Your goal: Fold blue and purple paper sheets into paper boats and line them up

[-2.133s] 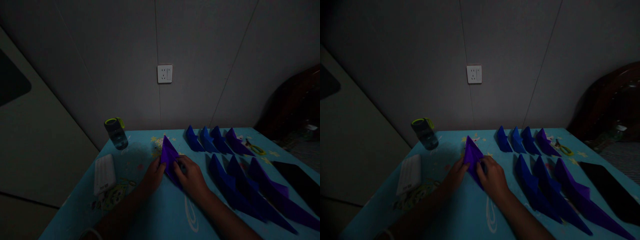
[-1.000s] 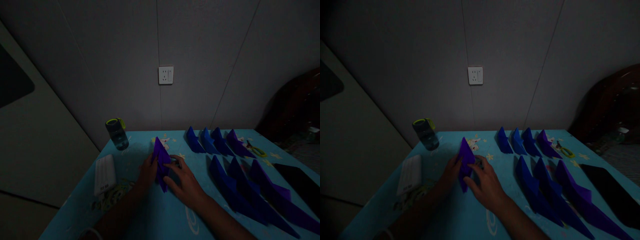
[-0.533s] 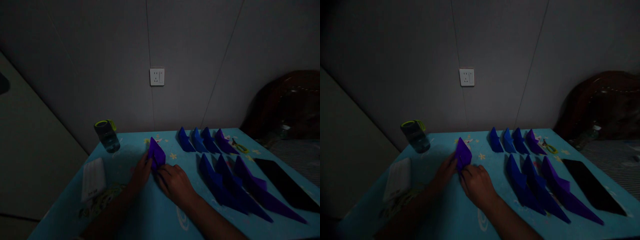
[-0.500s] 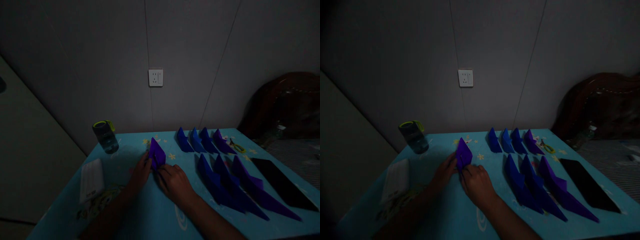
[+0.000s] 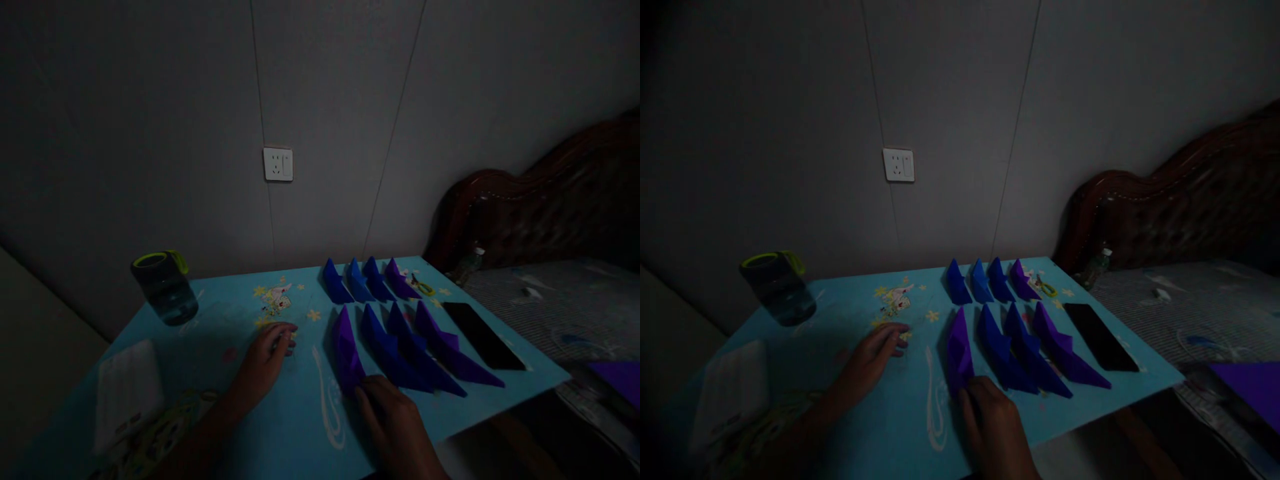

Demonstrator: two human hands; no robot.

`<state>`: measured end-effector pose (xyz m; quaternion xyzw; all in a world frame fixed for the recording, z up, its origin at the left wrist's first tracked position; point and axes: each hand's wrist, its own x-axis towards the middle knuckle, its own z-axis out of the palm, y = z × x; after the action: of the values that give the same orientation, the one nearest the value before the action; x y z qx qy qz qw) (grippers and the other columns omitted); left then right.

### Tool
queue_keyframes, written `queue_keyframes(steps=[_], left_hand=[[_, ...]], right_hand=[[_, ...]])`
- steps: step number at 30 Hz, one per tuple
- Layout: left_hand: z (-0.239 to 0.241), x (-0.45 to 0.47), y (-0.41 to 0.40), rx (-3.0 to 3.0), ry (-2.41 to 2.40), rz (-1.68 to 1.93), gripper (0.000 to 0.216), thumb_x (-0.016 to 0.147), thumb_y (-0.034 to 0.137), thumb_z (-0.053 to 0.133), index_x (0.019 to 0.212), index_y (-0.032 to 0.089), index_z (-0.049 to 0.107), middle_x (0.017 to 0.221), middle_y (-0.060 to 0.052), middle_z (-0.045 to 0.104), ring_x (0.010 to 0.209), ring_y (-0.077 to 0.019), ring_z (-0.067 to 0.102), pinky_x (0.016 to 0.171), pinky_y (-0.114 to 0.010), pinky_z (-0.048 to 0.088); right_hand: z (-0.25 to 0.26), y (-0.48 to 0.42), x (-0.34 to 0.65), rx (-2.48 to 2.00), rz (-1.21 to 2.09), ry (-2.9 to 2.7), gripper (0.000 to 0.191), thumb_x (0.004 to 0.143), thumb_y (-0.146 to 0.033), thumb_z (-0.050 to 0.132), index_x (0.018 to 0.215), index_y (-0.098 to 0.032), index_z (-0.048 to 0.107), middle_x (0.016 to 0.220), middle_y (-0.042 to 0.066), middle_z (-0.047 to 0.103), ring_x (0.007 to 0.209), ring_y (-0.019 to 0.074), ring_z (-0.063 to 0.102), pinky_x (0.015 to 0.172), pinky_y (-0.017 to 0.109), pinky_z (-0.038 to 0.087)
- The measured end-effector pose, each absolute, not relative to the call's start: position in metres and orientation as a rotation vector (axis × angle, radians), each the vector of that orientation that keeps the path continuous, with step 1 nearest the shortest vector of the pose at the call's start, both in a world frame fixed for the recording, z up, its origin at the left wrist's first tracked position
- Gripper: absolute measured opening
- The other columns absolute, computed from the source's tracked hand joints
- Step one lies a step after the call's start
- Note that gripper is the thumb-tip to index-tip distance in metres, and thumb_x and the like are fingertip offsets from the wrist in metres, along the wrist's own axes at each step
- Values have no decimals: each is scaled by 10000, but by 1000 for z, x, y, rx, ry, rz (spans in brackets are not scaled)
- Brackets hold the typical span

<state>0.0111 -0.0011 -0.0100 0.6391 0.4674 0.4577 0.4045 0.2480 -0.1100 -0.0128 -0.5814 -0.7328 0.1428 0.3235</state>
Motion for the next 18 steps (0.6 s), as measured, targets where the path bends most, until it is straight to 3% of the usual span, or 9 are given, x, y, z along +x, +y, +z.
queue_keyframes(steps=[13,18], left_hand=[[-13,8,3,1721,1177,1132,348,887,416,486,930,146,700,1044,-135,657,817,-213,682,705,-360,595],[-16,7,5,1727,1183,1134,363,884,431,492,942,137,695,1034,-146,664,818,-226,694,703,-366,596]], right_hand=[[-25,-101,251,-1568,200,-1783,259,979,-273,443,972,-188,688,969,93,716,842,206,723,766,299,576],[-29,-107,252,-1560,106,-1780,252,964,-300,491,1146,-203,635,1097,94,691,902,208,721,787,303,590]])
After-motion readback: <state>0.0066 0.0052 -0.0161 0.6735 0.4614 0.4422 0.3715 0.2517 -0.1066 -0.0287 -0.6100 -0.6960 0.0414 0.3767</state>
